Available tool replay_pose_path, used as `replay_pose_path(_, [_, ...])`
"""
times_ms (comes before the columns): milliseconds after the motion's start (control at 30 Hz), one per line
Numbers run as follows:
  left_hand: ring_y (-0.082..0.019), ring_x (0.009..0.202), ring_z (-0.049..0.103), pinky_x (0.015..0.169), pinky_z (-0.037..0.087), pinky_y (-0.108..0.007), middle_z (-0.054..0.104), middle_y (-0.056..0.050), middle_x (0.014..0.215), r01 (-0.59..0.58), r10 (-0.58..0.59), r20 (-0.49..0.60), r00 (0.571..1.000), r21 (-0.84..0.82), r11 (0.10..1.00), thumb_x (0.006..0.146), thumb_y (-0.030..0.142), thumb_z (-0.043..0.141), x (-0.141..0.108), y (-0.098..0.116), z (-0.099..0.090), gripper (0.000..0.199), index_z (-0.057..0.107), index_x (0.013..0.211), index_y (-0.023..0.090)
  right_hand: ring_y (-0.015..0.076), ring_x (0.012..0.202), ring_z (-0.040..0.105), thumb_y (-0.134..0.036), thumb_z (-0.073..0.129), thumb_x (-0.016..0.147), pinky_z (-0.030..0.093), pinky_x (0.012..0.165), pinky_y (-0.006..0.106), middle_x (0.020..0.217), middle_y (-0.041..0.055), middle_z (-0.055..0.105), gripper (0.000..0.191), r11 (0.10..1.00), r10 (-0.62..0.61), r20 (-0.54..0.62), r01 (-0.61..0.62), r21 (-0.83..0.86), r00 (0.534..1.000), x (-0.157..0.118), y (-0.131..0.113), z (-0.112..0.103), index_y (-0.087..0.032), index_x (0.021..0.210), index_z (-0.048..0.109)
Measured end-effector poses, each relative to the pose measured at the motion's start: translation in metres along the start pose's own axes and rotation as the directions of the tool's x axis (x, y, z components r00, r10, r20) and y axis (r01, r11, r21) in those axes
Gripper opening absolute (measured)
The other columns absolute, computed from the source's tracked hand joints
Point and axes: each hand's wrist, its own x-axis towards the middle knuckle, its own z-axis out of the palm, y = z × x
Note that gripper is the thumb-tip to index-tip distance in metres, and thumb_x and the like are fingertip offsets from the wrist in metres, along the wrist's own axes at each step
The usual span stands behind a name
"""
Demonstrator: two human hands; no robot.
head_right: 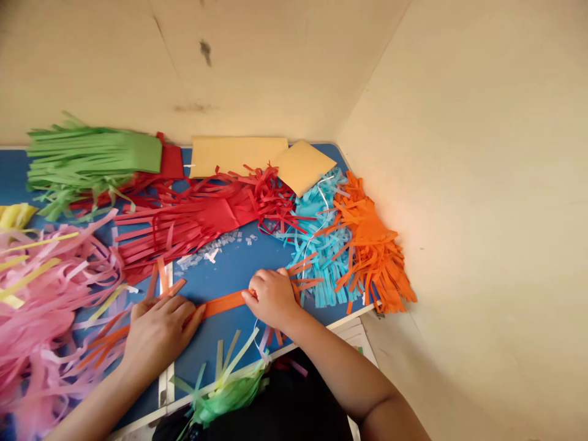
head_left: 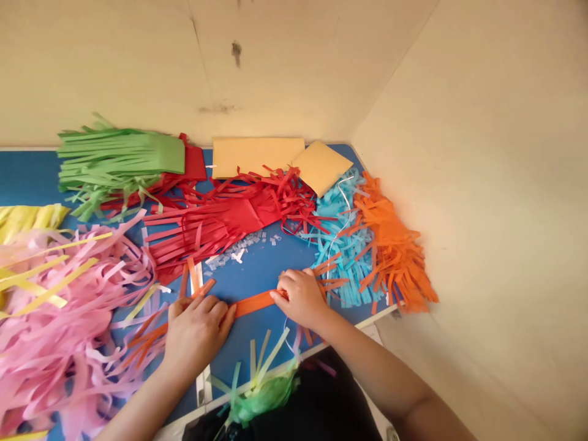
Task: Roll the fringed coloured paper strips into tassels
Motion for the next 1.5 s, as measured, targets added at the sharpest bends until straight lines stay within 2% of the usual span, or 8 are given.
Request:
replay_pose_path(133, [-0.025,0.088,0.067,0.087,0.036,-0.044,0.073,-0.004,0.087,0.001,0.006,-0.102,0.995,0.061,0.998,0.093,0.029,0.053,-0.005,0.002,0.001,0.019,0.068,0.084,0.024,0.023,0.094,0.056,-0.032,0.065,0.092,0.028,0.083,0.037,0.101,0.0059,0.066,0.012,0.997,0.019,-0.169,-0.031,-0.07,0.985,-0.007,-0.004,-0.015,-0.021,0.095,0.062])
replay_pose_path(267, [-0.025,0.101,0.064,0.097,0.033,-0.047,0.074,-0.001,0.094,-0.13,0.14,-0.093,0.986,0.108,0.986,0.091,0.014,0.05,-0.01,0.007,-0.003,0.027,0.07,0.096,0.032,0.0199,0.09,0.055,-0.025,0.054,0.098,0.028,0.088,0.039,0.093,0.0041,0.067,0.013,0.921,-0.38,-0.05,0.373,-0.116,0.923,-0.015,-0.016,-0.014,-0.02,0.09,0.064])
replay_pose_path(367, [-0.026,0.096,0.065,0.097,0.034,-0.048,0.075,-0.001,0.093,-0.177,0.192,-0.116,0.975,0.123,0.976,0.09,0.021,0.052,-0.009,0.012,-0.006,0.02,0.07,0.097,0.028,0.017,0.08,0.054,-0.02,0.049,0.099,0.029,0.087,0.038,0.08,0.0022,0.066,0.024,0.863,-0.488,-0.005,0.482,-0.152,0.873,-0.01,-0.015,-0.002,-0.018,0.079,0.062])
replay_pose_path(600, [-0.025,0.1,0.065,0.101,0.033,-0.048,0.076,-0.001,0.092,-0.173,0.183,-0.112,0.977,0.093,0.981,0.091,0.026,0.053,-0.002,0.013,-0.001,0.018,0.071,0.093,0.026,0.0164,0.08,0.055,-0.023,0.053,0.095,0.027,0.083,0.039,0.086,0.0022,0.069,0.019,0.899,-0.429,-0.003,0.427,-0.097,0.903,0.006,-0.007,-0.004,-0.019,0.08,0.064])
replay_pose_path(767, [-0.025,0.099,0.065,0.098,0.033,-0.047,0.077,0.0,0.094,-0.193,0.199,-0.131,0.971,0.052,0.98,0.094,0.021,0.051,-0.013,0.004,0.003,0.023,0.071,0.099,0.029,0.019,0.087,0.054,-0.024,0.053,0.098,0.027,0.085,0.039,0.091,0.0036,0.069,0.014,0.851,-0.507,-0.015,0.498,-0.167,0.862,0.0,-0.013,-0.002,-0.02,0.093,0.065])
replay_pose_path(1100, [-0.018,0.075,0.066,0.081,0.036,-0.038,0.074,0.0,0.079,-0.047,0.009,-0.121,0.993,-0.315,0.948,0.092,0.039,0.058,-0.018,-0.017,0.003,0.023,0.075,0.081,0.028,0.0141,0.081,0.055,-0.032,0.073,0.088,0.026,0.077,0.033,0.081,-0.0019,0.071,0.017,0.95,-0.241,-0.078,0.252,0.185,0.967,0.005,0.027,-0.004,-0.023,0.074,0.074])
replay_pose_path(1267, [-0.019,0.073,0.065,0.08,0.035,-0.038,0.073,-0.001,0.075,0.045,-0.086,-0.12,0.989,-0.314,0.948,0.091,0.041,0.058,-0.013,-0.007,0.001,0.028,0.073,0.075,0.025,0.0154,0.082,0.054,-0.031,0.074,0.086,0.026,0.078,0.033,0.082,-0.0004,0.07,0.019,0.962,-0.184,-0.047,0.19,0.198,0.982,0.007,0.02,-0.008,-0.02,0.071,0.071])
replay_pose_path(1500, [-0.019,0.068,0.063,0.077,0.035,-0.038,0.07,0.0,0.068,0.058,-0.078,-0.088,0.993,-0.211,0.976,0.091,0.038,0.057,-0.004,-0.001,-0.001,0.032,0.067,0.065,0.023,0.0162,0.082,0.051,-0.025,0.074,0.082,0.025,0.076,0.032,0.077,-0.0012,0.067,0.021,0.981,-0.113,0.041,0.105,0.164,0.993,0.012,0.014,-0.011,-0.018,0.064,0.065])
